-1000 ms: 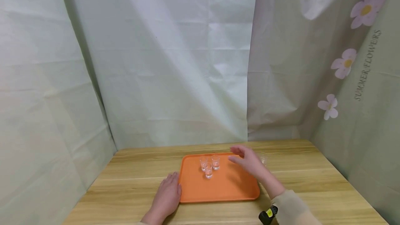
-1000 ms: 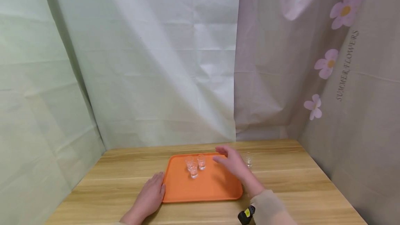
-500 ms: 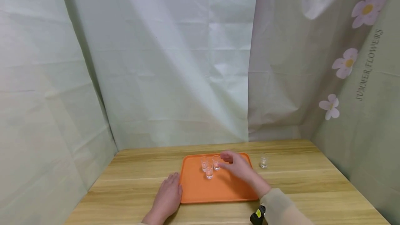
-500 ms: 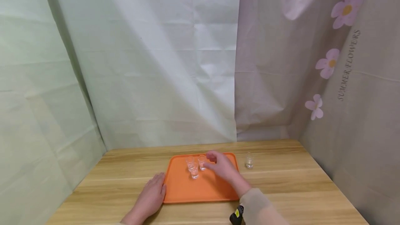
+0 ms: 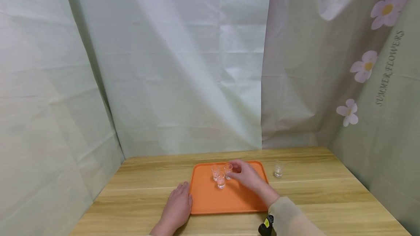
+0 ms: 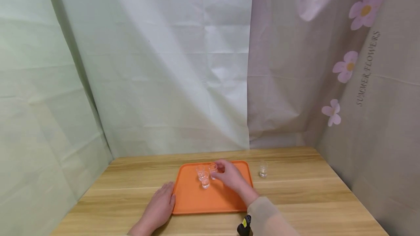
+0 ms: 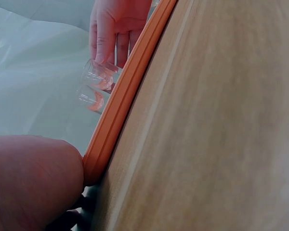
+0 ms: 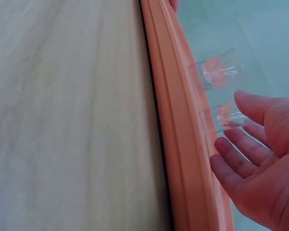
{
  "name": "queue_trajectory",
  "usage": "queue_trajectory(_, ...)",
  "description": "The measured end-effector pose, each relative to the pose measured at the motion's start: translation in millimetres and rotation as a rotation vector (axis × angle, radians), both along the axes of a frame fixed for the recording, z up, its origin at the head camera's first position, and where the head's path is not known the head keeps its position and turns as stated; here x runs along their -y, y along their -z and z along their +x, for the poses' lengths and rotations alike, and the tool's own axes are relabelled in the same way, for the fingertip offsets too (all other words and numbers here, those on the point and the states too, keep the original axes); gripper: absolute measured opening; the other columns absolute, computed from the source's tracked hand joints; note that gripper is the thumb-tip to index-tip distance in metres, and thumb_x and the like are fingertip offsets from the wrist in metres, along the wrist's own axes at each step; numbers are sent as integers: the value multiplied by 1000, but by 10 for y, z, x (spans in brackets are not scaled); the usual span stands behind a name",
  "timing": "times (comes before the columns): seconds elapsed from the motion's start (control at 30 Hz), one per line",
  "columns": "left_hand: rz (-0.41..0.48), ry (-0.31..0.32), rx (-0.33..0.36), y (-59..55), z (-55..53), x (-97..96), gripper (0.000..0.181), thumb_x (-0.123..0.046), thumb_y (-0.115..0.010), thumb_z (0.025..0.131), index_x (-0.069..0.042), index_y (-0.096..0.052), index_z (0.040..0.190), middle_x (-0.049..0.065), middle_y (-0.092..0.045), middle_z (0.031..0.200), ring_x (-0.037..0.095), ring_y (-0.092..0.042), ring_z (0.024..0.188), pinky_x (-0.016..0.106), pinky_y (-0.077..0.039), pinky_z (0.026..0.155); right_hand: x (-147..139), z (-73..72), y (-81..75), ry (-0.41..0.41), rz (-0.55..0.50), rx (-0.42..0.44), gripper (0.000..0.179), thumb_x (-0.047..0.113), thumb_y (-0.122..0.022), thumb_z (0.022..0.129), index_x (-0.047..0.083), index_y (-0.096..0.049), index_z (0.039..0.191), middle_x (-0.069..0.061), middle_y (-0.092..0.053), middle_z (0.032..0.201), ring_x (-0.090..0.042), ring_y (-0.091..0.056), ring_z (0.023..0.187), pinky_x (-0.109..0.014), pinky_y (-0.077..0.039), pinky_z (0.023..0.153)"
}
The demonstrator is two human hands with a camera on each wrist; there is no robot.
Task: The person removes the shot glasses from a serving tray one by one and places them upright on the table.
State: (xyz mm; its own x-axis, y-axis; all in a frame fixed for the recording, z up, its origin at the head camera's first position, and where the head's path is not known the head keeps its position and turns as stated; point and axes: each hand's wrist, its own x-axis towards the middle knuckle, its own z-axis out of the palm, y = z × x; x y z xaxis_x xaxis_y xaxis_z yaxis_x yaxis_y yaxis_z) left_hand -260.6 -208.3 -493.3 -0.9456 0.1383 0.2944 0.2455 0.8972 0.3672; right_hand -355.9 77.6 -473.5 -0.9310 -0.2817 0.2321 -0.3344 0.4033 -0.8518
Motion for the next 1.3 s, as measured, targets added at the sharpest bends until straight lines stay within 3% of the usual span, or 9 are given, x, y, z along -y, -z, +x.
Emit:
queue_trajectory(0.37, 3, -7, 5, 11, -5, 3, 48, -9, -63, 109, 16, -56, 149, 34, -57, 154, 54, -50, 147, 70, -38, 123, 43, 6, 4, 3, -17, -38, 37, 10, -84, 99, -3, -73, 131, -8, -74, 113, -28, -72, 106, -49, -62, 93)
queue_trajectory(0.73, -5, 2, -26, 10, -2, 5, 46, -7, -63, 108, 16, -57, 148, 34, -59, 151, 54, -52, 145, 70, -40, 122, 79, -4, 10, 33, 19, -23, 23, 13, -85, 99, 4, -74, 117, -4, -73, 110, -23, -70, 104, -41, -60, 86)
queue_trajectory(1.3, -5, -9, -1, 21, -12, 0, 47, -9, -61, 110, 15, -56, 150, 33, -57, 154, 53, -50, 147, 69, -37, 124, 31, 93, -58, 82, 31, -28, 21, 20, -85, 100, 10, -76, 115, 1, -75, 107, -18, -70, 100, -38, -60, 85)
